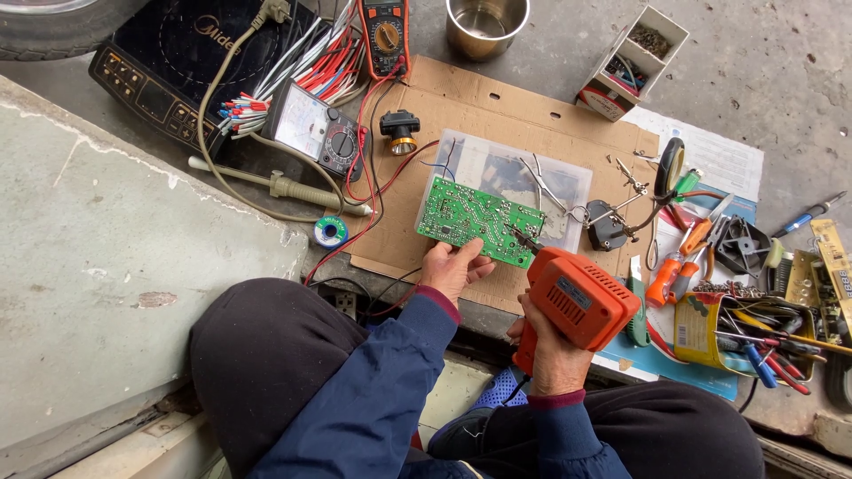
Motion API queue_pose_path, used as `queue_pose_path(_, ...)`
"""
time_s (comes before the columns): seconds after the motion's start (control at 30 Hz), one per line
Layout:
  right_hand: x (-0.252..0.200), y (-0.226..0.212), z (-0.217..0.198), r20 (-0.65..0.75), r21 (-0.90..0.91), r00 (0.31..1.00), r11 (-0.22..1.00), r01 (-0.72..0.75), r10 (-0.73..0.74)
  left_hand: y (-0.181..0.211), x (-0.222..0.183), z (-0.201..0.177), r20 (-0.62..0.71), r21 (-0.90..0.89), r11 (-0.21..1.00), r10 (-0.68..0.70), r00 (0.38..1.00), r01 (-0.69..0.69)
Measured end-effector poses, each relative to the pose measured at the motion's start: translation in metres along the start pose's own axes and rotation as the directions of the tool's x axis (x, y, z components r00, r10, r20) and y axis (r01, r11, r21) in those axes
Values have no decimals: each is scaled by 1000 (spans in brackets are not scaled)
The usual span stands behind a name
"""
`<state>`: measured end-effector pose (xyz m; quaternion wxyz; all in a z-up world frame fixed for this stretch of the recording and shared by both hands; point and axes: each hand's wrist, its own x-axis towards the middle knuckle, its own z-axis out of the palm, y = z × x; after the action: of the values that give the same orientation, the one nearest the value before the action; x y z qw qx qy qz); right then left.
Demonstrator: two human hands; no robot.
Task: A person is repairing a circuit board by inspecting, soldering, and manipulating components with various hand tools.
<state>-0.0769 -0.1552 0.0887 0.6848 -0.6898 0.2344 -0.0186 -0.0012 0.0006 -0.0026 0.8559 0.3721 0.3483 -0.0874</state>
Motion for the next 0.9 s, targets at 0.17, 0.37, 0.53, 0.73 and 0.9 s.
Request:
queue_pose_path(0.17, 0, -3, -1, -27, 10, 999, 1000, -17, 17, -7, 8, -5, -11, -42, 999, -7, 1000, 7)
queue_pose_path(0.37, -3, -11, 0, -54, 27, 996, 998, -63, 64, -10, 12, -7, -34, -41, 999, 11, 999, -12)
queue_pose_path(0.53, -3, -11, -2, -38, 45, 998, 997, -58, 59, -10, 14, -9, -15, -58, 998, 21, 1000, -21)
queue_pose_path(0.73, -2, -9, -4, -29, 74, 999, 997, -37, 39, -9, 14, -8, -52, -82, 996, 24, 998, -28)
queue_pose_path(0.9, -3, -11, -4, -38, 96, 998, 995, -38, 41, -14, 20, -13, -30, -99, 993, 63, 998, -66)
